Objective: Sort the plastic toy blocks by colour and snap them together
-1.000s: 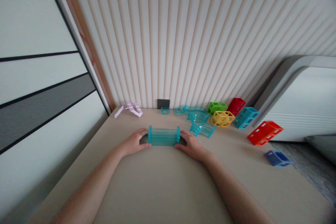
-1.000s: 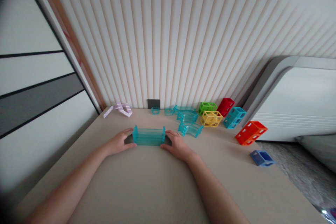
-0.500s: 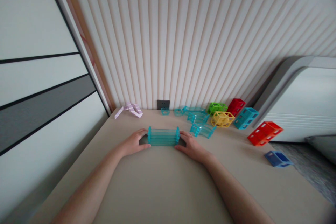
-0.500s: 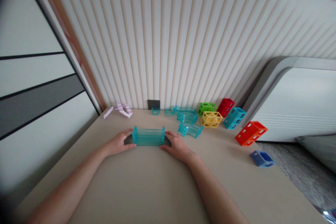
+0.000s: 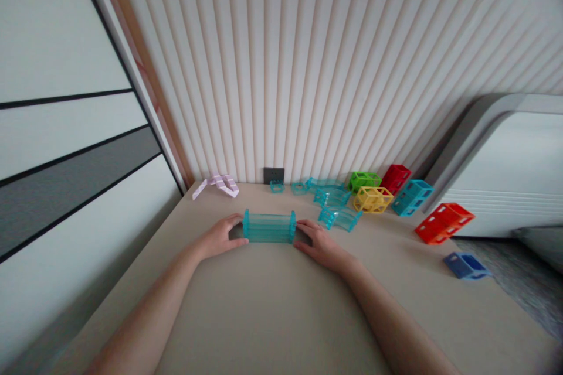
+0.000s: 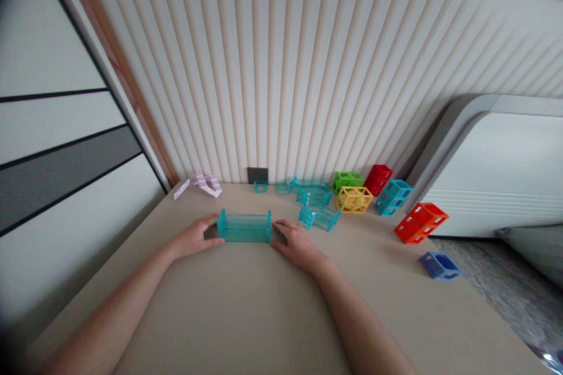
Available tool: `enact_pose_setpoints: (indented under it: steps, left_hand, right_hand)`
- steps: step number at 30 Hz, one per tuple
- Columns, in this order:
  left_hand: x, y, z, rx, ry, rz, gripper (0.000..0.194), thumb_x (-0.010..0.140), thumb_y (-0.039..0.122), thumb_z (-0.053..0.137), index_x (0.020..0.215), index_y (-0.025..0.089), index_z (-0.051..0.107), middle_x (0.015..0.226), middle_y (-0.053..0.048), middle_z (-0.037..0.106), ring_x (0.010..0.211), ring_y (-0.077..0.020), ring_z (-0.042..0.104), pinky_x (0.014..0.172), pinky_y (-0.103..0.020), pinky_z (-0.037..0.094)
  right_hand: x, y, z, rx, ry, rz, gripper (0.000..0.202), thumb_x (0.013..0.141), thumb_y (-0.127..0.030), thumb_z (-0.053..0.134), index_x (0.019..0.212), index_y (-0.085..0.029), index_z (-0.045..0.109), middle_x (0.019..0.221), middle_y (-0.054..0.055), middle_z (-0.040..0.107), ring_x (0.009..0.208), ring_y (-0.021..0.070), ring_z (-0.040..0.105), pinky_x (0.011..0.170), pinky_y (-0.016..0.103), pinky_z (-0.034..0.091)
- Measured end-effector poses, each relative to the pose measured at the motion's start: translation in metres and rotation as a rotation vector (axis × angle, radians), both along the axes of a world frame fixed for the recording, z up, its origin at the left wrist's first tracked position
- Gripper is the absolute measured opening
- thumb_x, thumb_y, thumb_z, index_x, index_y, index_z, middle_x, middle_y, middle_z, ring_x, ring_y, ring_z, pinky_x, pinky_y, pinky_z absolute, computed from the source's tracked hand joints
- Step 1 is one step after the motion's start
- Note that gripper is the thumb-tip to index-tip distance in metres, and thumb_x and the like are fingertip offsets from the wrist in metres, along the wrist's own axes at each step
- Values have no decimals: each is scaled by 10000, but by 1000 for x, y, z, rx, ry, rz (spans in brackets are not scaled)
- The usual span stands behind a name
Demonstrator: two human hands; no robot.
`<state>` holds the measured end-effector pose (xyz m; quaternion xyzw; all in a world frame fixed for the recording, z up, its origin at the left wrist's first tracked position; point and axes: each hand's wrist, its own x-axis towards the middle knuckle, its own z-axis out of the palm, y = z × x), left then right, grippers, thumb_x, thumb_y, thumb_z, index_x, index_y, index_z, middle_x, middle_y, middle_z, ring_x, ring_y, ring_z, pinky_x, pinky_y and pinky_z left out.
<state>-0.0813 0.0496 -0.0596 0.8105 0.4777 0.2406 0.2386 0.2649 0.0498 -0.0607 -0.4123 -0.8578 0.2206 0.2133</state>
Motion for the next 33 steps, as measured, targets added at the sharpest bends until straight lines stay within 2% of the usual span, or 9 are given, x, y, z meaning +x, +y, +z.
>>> enact_pose_setpoints:
  steps: [8, 15, 21, 24, 26, 30, 33]
  left_hand:
    - [-11, 2, 4, -30, -13, 30, 501, 793, 419, 736, 1249, 234, 643, 1375, -79, 636, 1297, -300, 560, 1150, -458, 396]
    - [-24, 5, -2, -28, -29, 74, 575, 776, 436, 743, 1297, 228, 619, 1431, -84, 589, 1344, -288, 521, 1172, -446, 363]
    - [-37, 9, -7, -23, -70, 93, 575, 748, 449, 762, 1262, 223, 635, 1404, -87, 608, 1326, -281, 538, 1172, -439, 360]
    - [-41, 10, -9, -36, -96, 120, 587, 738, 467, 765, 1248, 203, 641, 1400, -111, 605, 1322, -296, 536, 1170, -459, 358]
    - [-42, 11, -10, -44, -103, 126, 582, 738, 463, 766, 1246, 206, 642, 1403, -111, 603, 1323, -302, 534, 1164, -471, 365]
    - [-41, 12, -10, -53, -126, 102, 556, 740, 420, 771, 1241, 215, 645, 1392, -97, 611, 1305, -301, 547, 1154, -462, 381]
    - [-40, 12, -9, -60, -137, 99, 553, 730, 413, 778, 1230, 209, 657, 1383, -101, 614, 1296, -310, 553, 1147, -447, 391]
  right_hand:
    - [-1, -3, 3, 41, 1, 7, 394, 942, -250, 542, 1330, -221, 606, 1307, 118, 632, 1209, 271, 592, 1075, 425, 450]
    - [-12, 4, -1, 99, 41, -133, 351, 968, -208, 460, 1263, -190, 649, 1251, 124, 663, 1159, 249, 628, 1031, 400, 494]
    - [-45, 41, 16, 146, -142, -304, 447, 944, -141, 467, 1375, -201, 573, 1420, 137, 557, 1333, 302, 500, 1145, 465, 381]
    - [-64, 68, 22, 89, -224, -413, 514, 929, -113, 472, 1435, -197, 508, 1509, 201, 443, 1253, 357, 586, 1031, 496, 472]
    - [-75, 84, 24, 48, -276, -474, 538, 930, -114, 470, 1460, -208, 473, 1540, 226, 384, 1154, 352, 661, 938, 472, 524]
    - [-91, 102, 24, 15, -358, -484, 567, 932, -141, 493, 1486, -247, 437, 1570, 199, 345, 1127, 318, 681, 895, 423, 539]
    - [-98, 104, 25, 8, -402, -449, 491, 945, -179, 499, 1428, -267, 511, 1529, 158, 414, 1125, 295, 678, 890, 391, 535]
